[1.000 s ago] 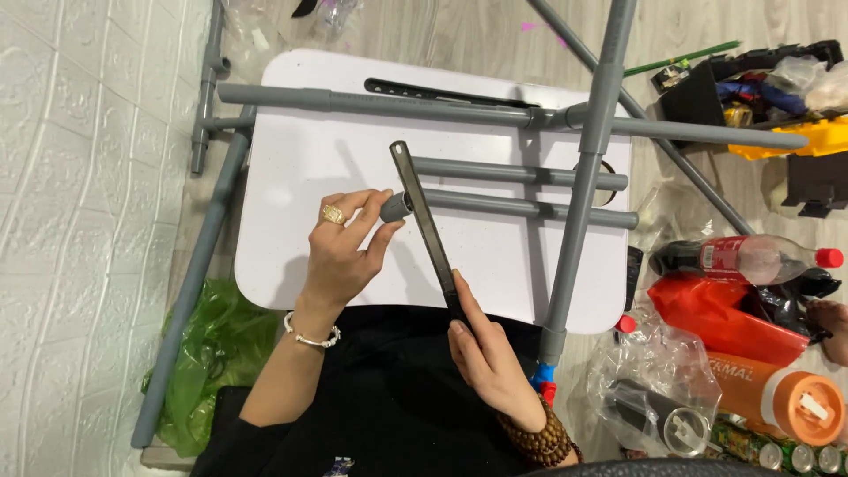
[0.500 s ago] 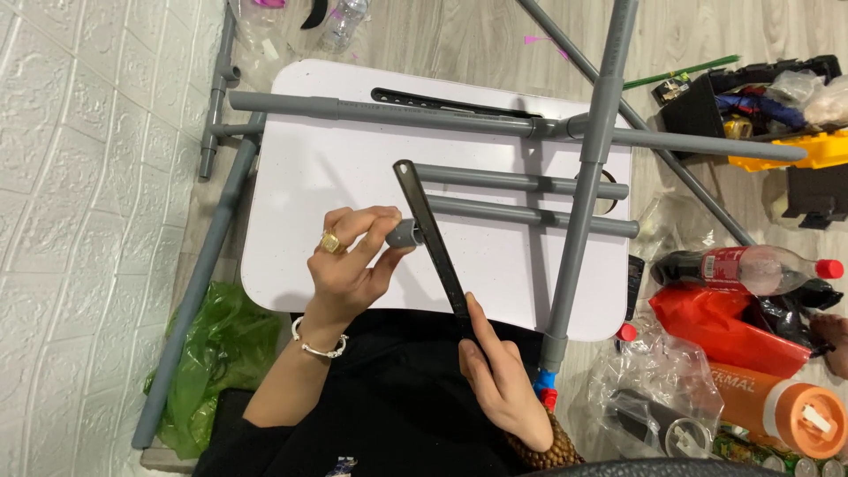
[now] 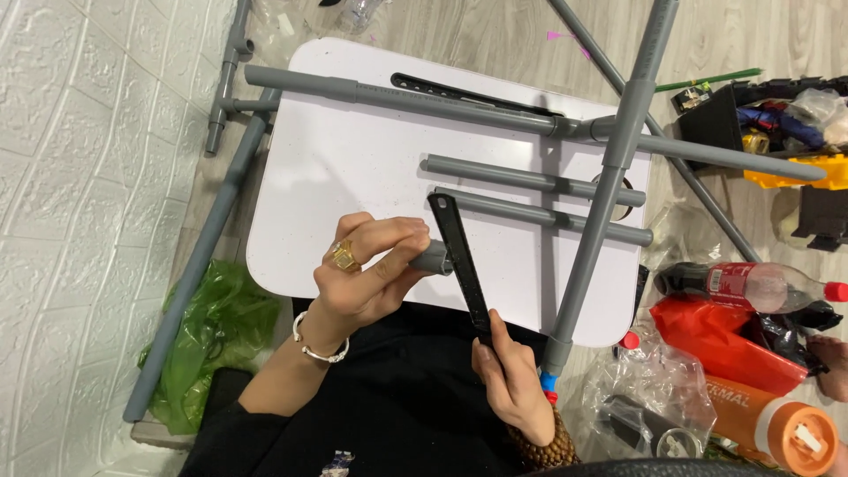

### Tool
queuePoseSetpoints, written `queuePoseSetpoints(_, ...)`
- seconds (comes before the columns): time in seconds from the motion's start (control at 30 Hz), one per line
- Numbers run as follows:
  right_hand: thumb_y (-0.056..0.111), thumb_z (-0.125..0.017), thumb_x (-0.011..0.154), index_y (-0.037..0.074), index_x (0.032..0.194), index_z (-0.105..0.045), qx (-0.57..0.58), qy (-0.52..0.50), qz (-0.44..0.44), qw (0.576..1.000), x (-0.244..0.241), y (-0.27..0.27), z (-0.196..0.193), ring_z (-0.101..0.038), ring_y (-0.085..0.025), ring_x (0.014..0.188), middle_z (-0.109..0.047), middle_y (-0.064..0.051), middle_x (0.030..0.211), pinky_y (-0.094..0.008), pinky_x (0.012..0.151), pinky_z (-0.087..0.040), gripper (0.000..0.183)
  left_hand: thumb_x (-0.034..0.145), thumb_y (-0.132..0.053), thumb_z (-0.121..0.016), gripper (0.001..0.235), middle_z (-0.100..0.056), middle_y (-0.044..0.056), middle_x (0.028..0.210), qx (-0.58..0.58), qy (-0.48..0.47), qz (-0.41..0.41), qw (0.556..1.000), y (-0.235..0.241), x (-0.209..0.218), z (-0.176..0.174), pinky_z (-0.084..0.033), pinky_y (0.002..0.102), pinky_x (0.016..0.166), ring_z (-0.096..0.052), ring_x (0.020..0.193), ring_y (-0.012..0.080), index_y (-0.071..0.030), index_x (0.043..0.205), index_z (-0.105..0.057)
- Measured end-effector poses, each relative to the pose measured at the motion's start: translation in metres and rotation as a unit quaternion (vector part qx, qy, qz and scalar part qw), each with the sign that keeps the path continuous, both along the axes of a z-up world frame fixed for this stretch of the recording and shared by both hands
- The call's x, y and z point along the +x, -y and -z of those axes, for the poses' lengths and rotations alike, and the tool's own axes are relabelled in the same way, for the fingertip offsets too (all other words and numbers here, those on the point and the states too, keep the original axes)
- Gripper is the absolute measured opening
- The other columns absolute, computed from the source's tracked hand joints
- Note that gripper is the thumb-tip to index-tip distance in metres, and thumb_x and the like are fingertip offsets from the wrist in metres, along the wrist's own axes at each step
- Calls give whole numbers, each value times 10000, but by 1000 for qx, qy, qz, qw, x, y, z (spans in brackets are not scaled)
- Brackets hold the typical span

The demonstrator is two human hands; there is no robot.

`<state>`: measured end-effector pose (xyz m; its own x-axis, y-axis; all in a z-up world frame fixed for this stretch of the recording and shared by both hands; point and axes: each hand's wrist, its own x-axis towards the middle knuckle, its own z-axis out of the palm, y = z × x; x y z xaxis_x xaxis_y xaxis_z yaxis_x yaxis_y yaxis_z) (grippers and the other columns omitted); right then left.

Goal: The person uses a metal file to smooth the edges of a small grey pipe cap while holding it on a white table. They then pick up a larger grey pipe assembly with blue and red fittings and place it on the table, followed by filing another cap.

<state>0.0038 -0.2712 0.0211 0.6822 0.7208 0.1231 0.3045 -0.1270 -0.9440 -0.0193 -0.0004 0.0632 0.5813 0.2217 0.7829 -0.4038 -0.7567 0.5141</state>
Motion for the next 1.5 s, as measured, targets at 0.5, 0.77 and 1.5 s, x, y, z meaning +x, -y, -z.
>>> queuePoseSetpoints(0.5, -68, -453, 959, -41, 1621, -275, -58, -83, 0, 995, 0, -23, -28, -425, -94, 454, -526, 1, 538, -230, 420, -352, 686, 847, -96, -928, 379, -775, 81, 1157, -25, -53, -10, 998, -8, 13, 20, -503, 351, 946, -752, 1057, 196, -61, 1181, -751)
queuePoseSetpoints(0.77, -38, -445, 985, -46, 1633, -231, -81, -99, -3, 992, 3, -39, -35, -436, -103, 433, -525, -1, 511, -228, 411, -361, 683, 872, -62, -916, 368, -762, 54, 1172, -59, -77, -39, 995, -13, 18, 40, -504, 347, 954, -764, 1008, 201, -58, 1197, -745)
queuePoseSetpoints(1.5, -40, -448, 1004, -57, 1627, -234, -67, -93, 26, 993, -9, -39, -7, -461, -86, 479, -532, 18, 576, -208, 444, -414, 659, 846, -63, -900, 381, -800, 105, 1137, -151, -92, -10, 984, -3, 16, 56, -516, 320, 915, -716, 889, 186, -27, 1190, -740)
